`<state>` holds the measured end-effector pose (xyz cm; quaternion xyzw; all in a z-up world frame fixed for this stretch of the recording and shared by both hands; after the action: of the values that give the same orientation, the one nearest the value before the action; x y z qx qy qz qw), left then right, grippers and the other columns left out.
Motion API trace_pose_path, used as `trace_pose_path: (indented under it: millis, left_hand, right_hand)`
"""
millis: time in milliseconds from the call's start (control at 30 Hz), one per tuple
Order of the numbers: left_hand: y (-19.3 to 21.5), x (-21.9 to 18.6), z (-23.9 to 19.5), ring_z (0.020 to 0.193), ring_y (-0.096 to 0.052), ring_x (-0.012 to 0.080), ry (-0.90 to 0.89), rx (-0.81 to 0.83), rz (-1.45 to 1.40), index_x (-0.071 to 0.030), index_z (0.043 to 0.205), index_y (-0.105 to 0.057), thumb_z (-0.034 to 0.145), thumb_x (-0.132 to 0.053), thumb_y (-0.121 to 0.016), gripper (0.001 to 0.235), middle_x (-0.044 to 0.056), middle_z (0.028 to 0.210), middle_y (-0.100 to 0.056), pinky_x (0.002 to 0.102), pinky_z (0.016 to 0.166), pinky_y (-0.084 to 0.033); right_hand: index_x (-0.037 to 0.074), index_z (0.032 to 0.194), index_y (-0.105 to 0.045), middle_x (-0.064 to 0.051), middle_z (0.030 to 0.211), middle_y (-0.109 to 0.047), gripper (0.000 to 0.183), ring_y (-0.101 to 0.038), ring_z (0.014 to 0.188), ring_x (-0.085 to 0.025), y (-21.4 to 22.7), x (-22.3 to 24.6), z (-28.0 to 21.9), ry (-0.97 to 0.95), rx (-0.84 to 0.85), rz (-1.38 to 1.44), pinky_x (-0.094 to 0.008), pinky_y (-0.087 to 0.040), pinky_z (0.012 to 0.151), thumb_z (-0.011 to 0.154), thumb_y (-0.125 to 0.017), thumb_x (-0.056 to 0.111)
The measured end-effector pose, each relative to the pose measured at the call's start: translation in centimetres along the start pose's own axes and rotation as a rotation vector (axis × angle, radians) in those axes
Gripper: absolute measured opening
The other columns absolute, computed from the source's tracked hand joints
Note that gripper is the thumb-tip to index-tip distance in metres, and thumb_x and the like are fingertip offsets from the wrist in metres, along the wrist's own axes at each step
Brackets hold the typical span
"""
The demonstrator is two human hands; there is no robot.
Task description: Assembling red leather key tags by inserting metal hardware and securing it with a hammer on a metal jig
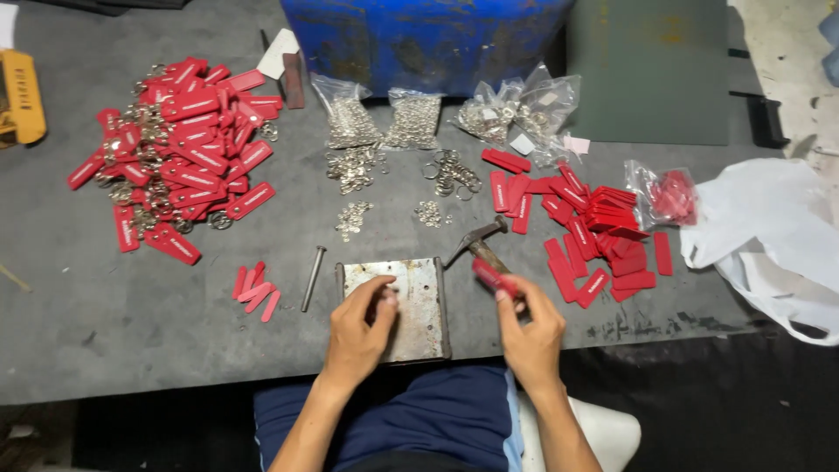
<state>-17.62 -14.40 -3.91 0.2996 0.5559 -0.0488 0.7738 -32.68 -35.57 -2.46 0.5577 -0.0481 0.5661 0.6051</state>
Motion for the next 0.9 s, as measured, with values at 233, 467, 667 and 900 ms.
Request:
trace_pose_path:
  millis: [233,467,667,900]
  left_hand:
    - [1.2,-2.6,-1.1,0.1,-0.069,0.0291,-0.204,0.115,0.087,-0.007,0.12,-0.067,0.1,-0.019,-0.061,0.025,0.011,0.112,-0.073,0.041,0.091,-0.051]
    - [4.1,-0.1,-3.8,0.062,-0.07,0.0128,0.318,-0.038,-0.213,-0.008,0.107,-0.061,0.101,-0.023,-0.052,0.018,0.003,0.067,-0.073,0.029,0.067,-0.053]
    - [7.1,4.1,-6.3,0.049,-0.054,0.0122,0.529,-0.416,-0.326,-0.01,0.103,-0.054,0.097,-0.012,-0.051,0.008,0.006,0.069,-0.069,0.028,0.053,-0.048]
    - [11.6,6.8,-8.0,0.06,-0.045,0.0122,0.71,-0.505,-0.14,-0.013,0.101,-0.067,0.09,-0.024,-0.064,0.016,-0.003,0.065,-0.051,0.032,0.062,-0.041]
  right_hand:
    - [0.004,0.108,-0.075,-0.004,0.096,-0.076,0.019,-0.067,0.086,-0.01,-6.9,3.9,-4.9,-0.318,0.577,0.635,-0.024,-0.053,0.08,0.094,-0.069,0.014]
    - [0.006,0.113,-0.075,-0.001,0.085,-0.072,0.02,-0.064,0.08,-0.008,-9.2,7.1,-5.3,-0.376,0.557,0.603,-0.022,-0.053,0.08,0.094,-0.068,0.011]
    - [0.008,0.099,-0.074,-0.004,0.091,-0.072,0.01,-0.063,0.09,-0.023,-13.0,14.7,-4.0,0.392,0.607,0.372,-0.035,-0.047,0.087,0.094,-0.068,0.014]
    - [0.017,0.11,-0.073,-0.006,0.097,-0.066,0.018,-0.057,0.091,-0.031,-20.9,17.6,-5.8,0.785,0.711,0.07,-0.044,-0.04,0.073,0.095,-0.066,0.024]
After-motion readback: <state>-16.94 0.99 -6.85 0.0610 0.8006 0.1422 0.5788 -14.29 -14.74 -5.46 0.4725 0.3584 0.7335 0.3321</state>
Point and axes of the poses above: each hand's wrist, its own z-axis towards the middle knuckle, its own y-axis out of the back of the hand, x = y × z, the point moved 3 cm from there along z, towards the middle knuckle
